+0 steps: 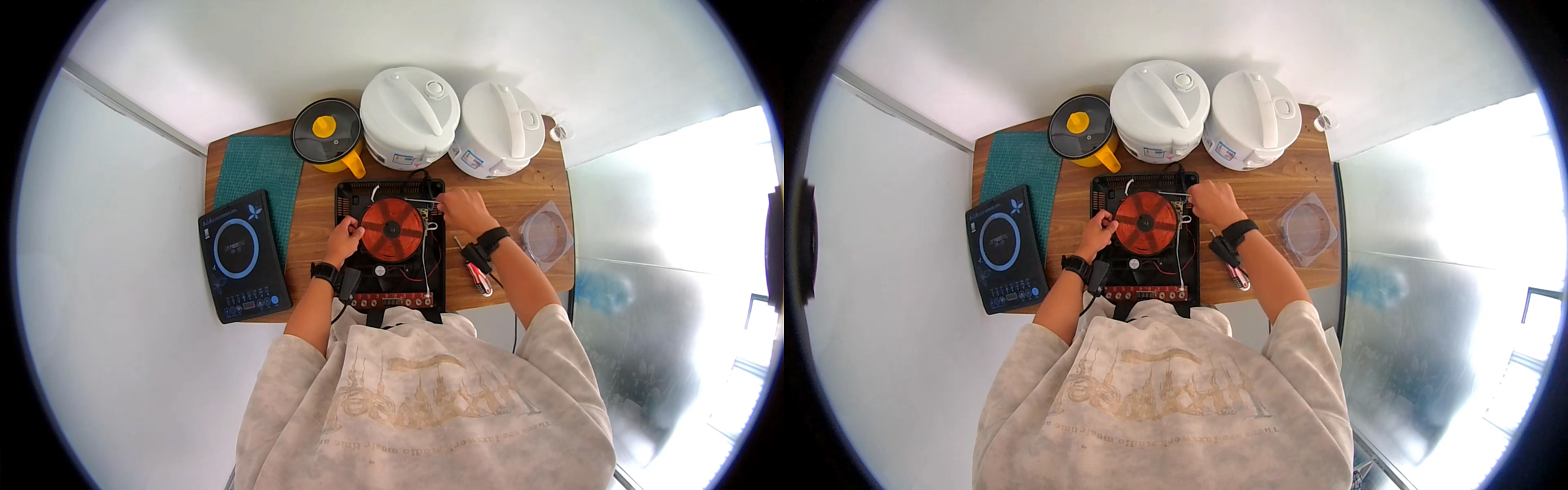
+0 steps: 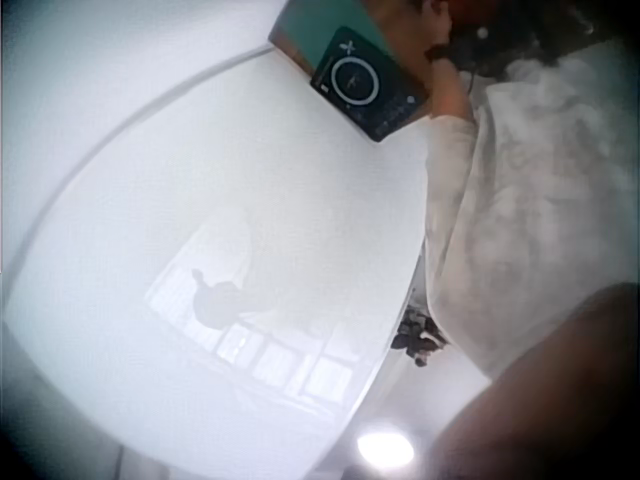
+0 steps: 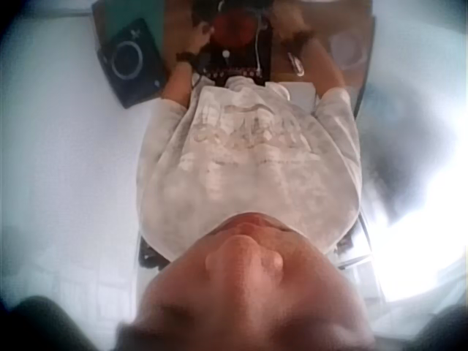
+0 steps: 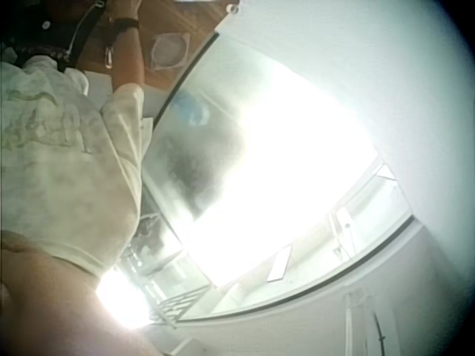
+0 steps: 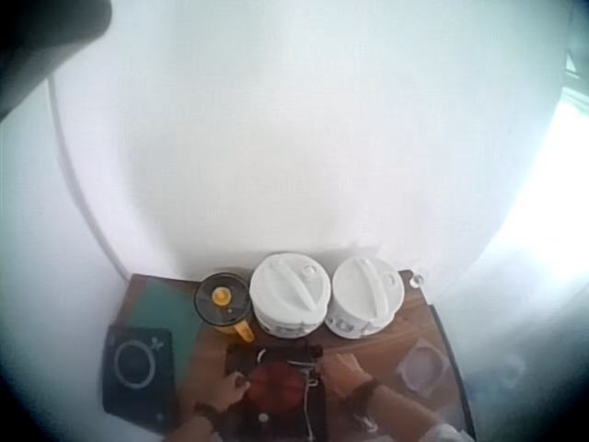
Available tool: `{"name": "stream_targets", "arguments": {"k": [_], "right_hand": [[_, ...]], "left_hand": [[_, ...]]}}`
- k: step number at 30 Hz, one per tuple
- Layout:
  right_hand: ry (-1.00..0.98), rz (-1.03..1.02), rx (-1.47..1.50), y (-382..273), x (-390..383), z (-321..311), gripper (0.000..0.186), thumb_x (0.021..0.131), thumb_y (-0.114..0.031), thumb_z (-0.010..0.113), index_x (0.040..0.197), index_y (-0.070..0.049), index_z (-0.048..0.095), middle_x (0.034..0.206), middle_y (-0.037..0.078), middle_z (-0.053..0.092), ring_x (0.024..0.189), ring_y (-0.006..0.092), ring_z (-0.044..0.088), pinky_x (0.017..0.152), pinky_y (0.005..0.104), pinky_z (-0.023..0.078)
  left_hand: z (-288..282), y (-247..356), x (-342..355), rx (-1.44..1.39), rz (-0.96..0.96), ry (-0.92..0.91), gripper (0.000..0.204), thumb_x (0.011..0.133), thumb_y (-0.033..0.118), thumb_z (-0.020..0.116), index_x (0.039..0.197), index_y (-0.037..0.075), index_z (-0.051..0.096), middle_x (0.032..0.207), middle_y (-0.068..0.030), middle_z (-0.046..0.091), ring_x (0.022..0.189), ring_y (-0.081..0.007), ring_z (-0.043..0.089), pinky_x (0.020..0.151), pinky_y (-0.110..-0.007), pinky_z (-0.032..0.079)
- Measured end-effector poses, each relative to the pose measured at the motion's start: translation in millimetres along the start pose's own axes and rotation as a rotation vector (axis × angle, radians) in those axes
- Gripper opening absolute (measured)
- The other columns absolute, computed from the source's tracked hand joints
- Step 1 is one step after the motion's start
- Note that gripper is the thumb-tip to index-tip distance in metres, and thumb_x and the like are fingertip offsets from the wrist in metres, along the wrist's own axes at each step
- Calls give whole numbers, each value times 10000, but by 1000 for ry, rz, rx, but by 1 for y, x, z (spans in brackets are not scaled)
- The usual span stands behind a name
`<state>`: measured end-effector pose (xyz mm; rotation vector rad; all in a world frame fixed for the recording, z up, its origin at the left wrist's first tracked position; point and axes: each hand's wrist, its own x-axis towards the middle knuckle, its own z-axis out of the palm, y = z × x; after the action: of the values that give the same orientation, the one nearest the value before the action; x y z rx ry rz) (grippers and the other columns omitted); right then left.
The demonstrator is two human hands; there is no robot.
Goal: The person uses a screwdriver to adjust screws on the internal components of an induction cooktop, focusing on the area around the copper coil. They then place the cooktop's control panel back onto the unit.
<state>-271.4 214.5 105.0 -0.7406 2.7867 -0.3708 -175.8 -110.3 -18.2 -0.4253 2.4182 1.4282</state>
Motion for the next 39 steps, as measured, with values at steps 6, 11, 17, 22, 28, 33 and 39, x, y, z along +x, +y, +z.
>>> {"name": "stream_targets", "arguments": {"k": [6,11,17,22,28,33,39], "right_hand": [[-78,-88,-142,-3,20,-19,110,750,-162,717,802,-65,726,801,167,706,820,360,711,700,472,571],[-172,-30,-111,-16,17,-16,161,820,-196,669,795,-40,702,797,199,696,796,407,699,718,490,571],[-148,210,184,-55,-3,19,256,843,-249,696,809,5,692,836,275,690,835,460,690,777,540,562],[-42,369,436,-74,-13,65,379,890,-296,681,779,66,655,772,319,657,836,488,675,759,540,555],[-132,654,1024,-94,-10,58,329,943,-264,674,841,49,676,707,170,673,643,306,698,598,398,562],[-234,672,1324,-74,-15,57,300,964,-253,649,946,40,715,718,86,685,543,178,662,494,333,540],[-234,569,963,-36,-34,43,317,971,-316,621,1092,-40,719,716,67,664,561,149,647,538,313,538]], "left_hand": [[1,2,0,-43,1,-10,246,892,238,715,1006,53,599,764,-71,615,694,-243,625,647,-378,494],[1,-2,2,-50,-1,-16,241,885,234,720,990,51,604,762,-77,638,704,-245,645,643,-382,501],[3,-6,4,11,17,-7,240,881,235,724,991,55,611,784,-88,649,748,-271,650,677,-387,504],[4,-9,6,17,33,-9,258,879,253,729,997,56,611,794,-94,652,762,-286,645,688,-397,502],[2,-3,3,2,5,-15,274,879,267,730,1008,55,614,800,-102,654,760,-286,645,690,-397,503],[1,-9,5,2,-2,-22,275,879,270,729,1018,59,619,815,-104,664,783,-287,657,700,-403,508],[6,-14,7,34,6,-10,277,880,290,731,1017,75,623,835,-101,681,817,-304,666,729,-419,518]]}}
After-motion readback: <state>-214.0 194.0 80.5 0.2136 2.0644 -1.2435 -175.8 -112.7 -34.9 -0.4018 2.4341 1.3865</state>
